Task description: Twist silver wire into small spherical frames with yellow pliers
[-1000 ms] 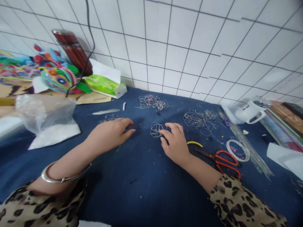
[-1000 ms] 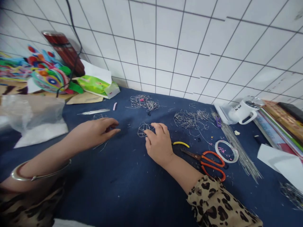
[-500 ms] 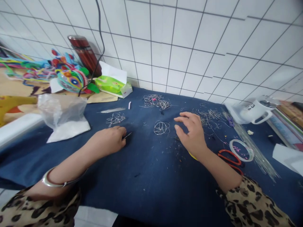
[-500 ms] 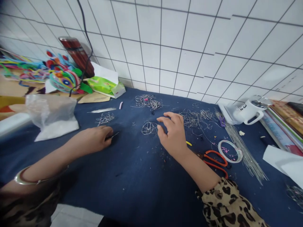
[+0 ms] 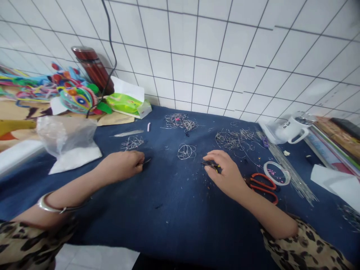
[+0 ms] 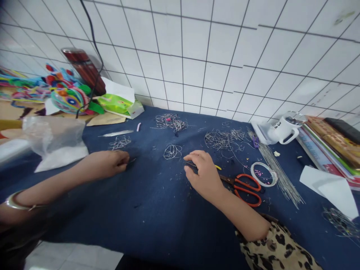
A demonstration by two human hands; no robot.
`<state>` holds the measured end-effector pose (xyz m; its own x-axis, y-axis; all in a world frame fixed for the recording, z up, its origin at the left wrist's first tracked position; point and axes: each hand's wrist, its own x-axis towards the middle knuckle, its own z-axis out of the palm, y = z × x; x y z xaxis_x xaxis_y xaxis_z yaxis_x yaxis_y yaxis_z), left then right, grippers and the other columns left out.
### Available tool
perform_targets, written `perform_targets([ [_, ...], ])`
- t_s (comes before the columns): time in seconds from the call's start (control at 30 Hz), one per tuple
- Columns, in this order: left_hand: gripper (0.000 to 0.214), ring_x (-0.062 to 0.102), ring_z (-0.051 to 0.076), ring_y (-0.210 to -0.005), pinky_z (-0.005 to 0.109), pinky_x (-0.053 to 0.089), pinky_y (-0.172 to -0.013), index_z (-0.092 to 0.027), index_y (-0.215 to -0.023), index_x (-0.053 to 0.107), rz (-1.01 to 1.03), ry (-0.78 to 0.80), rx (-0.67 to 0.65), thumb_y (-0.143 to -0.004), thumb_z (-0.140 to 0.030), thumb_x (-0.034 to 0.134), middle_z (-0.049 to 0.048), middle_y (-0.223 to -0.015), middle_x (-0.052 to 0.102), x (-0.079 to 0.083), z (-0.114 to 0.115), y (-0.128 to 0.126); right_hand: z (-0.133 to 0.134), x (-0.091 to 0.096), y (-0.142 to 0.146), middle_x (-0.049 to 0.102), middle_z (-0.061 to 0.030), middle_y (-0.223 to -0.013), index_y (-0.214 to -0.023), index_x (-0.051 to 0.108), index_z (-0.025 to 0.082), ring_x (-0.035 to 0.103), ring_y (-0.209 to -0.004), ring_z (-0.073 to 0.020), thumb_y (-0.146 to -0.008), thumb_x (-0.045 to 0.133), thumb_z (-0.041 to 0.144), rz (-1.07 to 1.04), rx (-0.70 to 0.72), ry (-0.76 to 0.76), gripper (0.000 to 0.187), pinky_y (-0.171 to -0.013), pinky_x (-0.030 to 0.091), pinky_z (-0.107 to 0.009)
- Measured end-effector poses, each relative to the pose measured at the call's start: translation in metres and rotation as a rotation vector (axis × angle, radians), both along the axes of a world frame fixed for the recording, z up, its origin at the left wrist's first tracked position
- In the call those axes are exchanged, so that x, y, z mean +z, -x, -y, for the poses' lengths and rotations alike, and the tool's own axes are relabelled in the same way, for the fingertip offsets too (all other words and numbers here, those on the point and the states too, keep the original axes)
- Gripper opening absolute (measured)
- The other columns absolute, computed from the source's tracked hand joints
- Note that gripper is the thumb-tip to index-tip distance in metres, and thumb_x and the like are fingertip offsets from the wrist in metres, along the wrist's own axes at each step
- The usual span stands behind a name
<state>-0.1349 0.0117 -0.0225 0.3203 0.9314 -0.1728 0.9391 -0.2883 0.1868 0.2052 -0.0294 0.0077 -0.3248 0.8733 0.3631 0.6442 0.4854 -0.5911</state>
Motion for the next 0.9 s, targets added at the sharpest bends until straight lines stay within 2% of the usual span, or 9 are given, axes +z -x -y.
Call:
perform_targets([
  [0.1, 0.015, 0.052, 0.019, -0.056, 0.028, 0.028, -0.052, -0.02, -0.07, 0.055, -0.066, -0.022, -0.026, -0.074, -0.031, 0.046, 0.0033, -0.064, 0.057, 0.002, 0.004, 0.0, 0.005, -0.007, -0.001, 0.055, -0.0048, -0.106, -0.097, 0.059, 0.023, 0.049, -0.106, -0.0184, -0.075, 0.054, 0.017, -0.002, 0.023, 0.05, 0.023, -0.096, 0.036, -0.037],
  [0.2, 0.011, 0.049, 0.015, -0.053, 0.026, 0.029, -0.052, -0.019, -0.071, 0.052, 0.049, -0.01, -0.038, -0.076, -0.027, 0.047, 0.0002, -0.061, 0.053, 0.009, 0.009, -0.01, 0.008, -0.013, 0.0, 0.055, -0.0049, -0.106, -0.097, 0.059, 0.022, 0.049, -0.107, -0.0182, -0.075, 0.055, 0.016, -0.002, 0.05, 0.087, 0.023, -0.096, 0.036, -0.037],
  [0.27, 0.007, 0.048, 0.013, -0.055, 0.024, 0.032, -0.054, -0.019, -0.076, 0.05, 0.246, 0.019, -0.065, -0.077, -0.025, 0.047, -0.0017, -0.063, 0.052, 0.015, 0.014, -0.027, 0.009, -0.014, 0.002, 0.055, -0.0045, -0.106, -0.096, 0.059, 0.022, 0.049, -0.106, -0.0178, -0.075, 0.055, 0.016, -0.006, 0.063, 0.115, 0.022, -0.096, 0.036, -0.037],
  [0.37, 0.008, 0.05, 0.012, -0.065, 0.022, 0.038, -0.059, -0.017, -0.081, 0.047, 0.653, 0.142, -0.143, -0.083, -0.024, 0.043, -0.0007, -0.073, 0.054, 0.02, 0.022, -0.067, 0.012, -0.014, 0.008, 0.057, -0.0035, -0.101, -0.096, 0.06, 0.021, 0.052, -0.098, -0.0163, -0.076, 0.055, 0.015, -0.024, 0.07, 0.155, 0.022, -0.091, 0.04, -0.034],
  [0.43, 0.01, 0.05, 0.011, -0.069, 0.023, 0.04, -0.064, -0.016, -0.081, 0.048, 0.849, 0.228, -0.2, -0.085, -0.024, 0.043, 0.0, -0.076, 0.054, 0.018, 0.026, -0.097, 0.014, -0.014, 0.012, 0.058, -0.0029, -0.097, -0.1, 0.058, 0.021, 0.055, -0.086, -0.0134, -0.077, 0.052, 0.014, -0.044, 0.069, 0.165, 0.025, -0.084, 0.045, -0.031],
  [0.5, 0.008, 0.05, 0.011, -0.07, 0.023, 0.04, -0.065, -0.016, -0.08, 0.048, 0.954, 0.28, -0.232, -0.084, -0.022, 0.045, -0.0004, -0.076, 0.054, 0.011, 0.028, -0.123, 0.017, -0.016, 0.015, 0.058, -0.0035, -0.097, -0.106, 0.056, 0.02, 0.056, -0.082, -0.0124, -0.078, 0.049, 0.011, -0.06, 0.065, 0.128, 0.03, -0.081, 0.046, -0.029],
  [0.63, 0.004, 0.047, 0.01, -0.067, 0.023, 0.04, -0.064, -0.015, -0.076, 0.049, 1.01, 0.296, -0.243, -0.08, -0.014, 0.047, -0.0021, -0.073, 0.05, -0.004, 0.027, -0.151, 0.017, -0.026, 0.016, 0.058, -0.008, -0.1, -0.115, 0.051, 0.015, 0.054, -0.095, -0.0167, -0.081, 0.044, 0.011, -0.046, 0.057, -0.017, 0.035, -0.088, 0.044, -0.033],
  [0.73, 0.007, 0.048, 0.01, -0.068, 0.023, 0.041, -0.064, -0.015, -0.076, 0.05, 0.981, 0.269, -0.247, -0.078, -0.01, 0.047, -0.0024, -0.072, 0.051, -0.01, 0.026, -0.155, 0.015, -0.034, 0.014, 0.057, -0.0104, -0.103, -0.116, 0.051, 0.013, 0.052, -0.098, -0.018, -0.084, 0.042, 0.012, -0.031, 0.08, -0.083, 0.034, -0.089, 0.044, -0.034],
  [0.9, 0.01, 0.052, 0.011, -0.069, 0.024, 0.042, -0.064, -0.016, -0.081, 0.053, 0.879, 0.242, -0.207, -0.077, -0.01, 0.046, -0.0013, -0.074, 0.056, -0.011, 0.029, -0.153, 0.014, -0.042, 0.011, 0.057, -0.0104, -0.103, -0.117, 0.052, 0.012, 0.052, -0.097, -0.0178, -0.085, 0.041, 0.012, 0.009, 0.12, -0.107, 0.034, -0.089, 0.045, -0.034],
])
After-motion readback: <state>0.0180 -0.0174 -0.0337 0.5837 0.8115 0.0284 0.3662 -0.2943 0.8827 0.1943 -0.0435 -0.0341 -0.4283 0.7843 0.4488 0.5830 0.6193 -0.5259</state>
